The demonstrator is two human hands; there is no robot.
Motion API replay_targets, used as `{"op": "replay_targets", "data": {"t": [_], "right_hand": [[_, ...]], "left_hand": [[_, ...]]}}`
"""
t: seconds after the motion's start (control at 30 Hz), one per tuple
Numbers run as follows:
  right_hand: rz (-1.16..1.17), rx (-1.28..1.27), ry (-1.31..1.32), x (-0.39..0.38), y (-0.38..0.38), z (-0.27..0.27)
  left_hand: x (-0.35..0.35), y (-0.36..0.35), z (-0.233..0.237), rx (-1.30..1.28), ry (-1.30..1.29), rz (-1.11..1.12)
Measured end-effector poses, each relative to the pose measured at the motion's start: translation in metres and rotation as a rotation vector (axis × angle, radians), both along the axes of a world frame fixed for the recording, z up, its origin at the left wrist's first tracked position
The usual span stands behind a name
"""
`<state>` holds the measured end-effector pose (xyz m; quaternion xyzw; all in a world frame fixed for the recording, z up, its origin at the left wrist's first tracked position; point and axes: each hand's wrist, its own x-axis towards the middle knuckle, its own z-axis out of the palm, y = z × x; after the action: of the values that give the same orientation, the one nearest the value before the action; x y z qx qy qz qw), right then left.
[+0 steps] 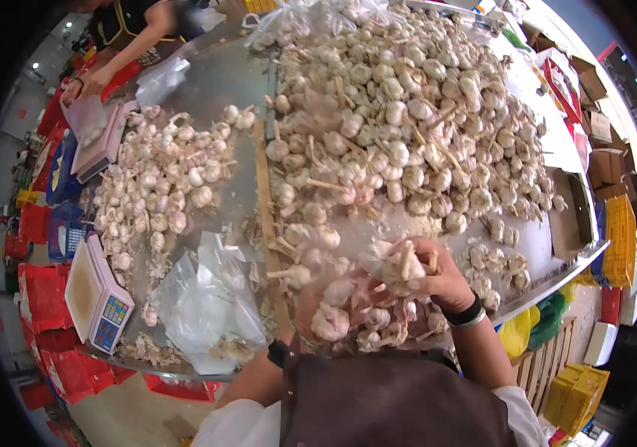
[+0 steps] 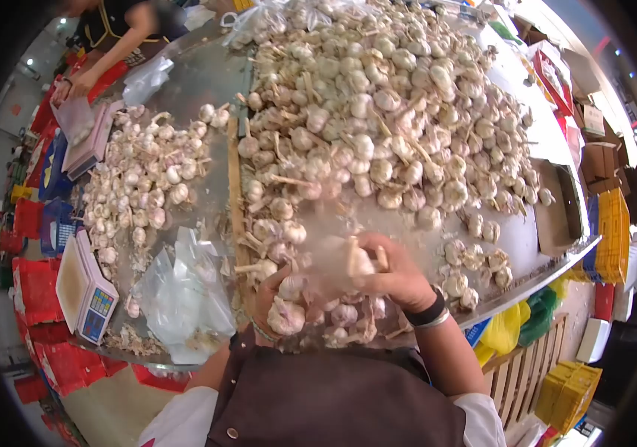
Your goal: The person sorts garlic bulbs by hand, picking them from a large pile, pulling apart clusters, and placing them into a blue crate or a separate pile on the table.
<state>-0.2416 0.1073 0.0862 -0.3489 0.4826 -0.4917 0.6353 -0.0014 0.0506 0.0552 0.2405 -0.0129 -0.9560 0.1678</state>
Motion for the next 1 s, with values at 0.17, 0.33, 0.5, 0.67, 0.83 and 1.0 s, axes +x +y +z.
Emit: {"op": "replay_targets", "data": {"t": [0.17,0.33,0.5,0.67,0.83,1.0], "right_hand": [[0.133,-0.16,0.21,0.027,0.003,-0.001],[0.124,-0.554,0.842,0.043,0.008,-0.017],[0.278,-0.676,0.935,0.061,-0.016,0.0],[0.18,-0.659,0.926,0.089,-0.038,0.021],[0.215,-0.656,0.845,0.123,-0.054,0.029],[0.3,-0.759,0.828,0.18,-0.087,0.034]], "left_hand": [[-0.015,0.019,0.012,-0.407,-0.141,0.049],[-0.015,0.024,0.001,0.12,0.039,0.203],[0.01,0.03,-0.015,-0.139,0.009,0.363],[0.026,-0.007,0.034,-0.477,-0.414,0.287],[0.074,-0.075,0.005,-0.387,0.176,0.826],[0.094,-0.103,-0.008,-0.264,0.46,0.772]]}}
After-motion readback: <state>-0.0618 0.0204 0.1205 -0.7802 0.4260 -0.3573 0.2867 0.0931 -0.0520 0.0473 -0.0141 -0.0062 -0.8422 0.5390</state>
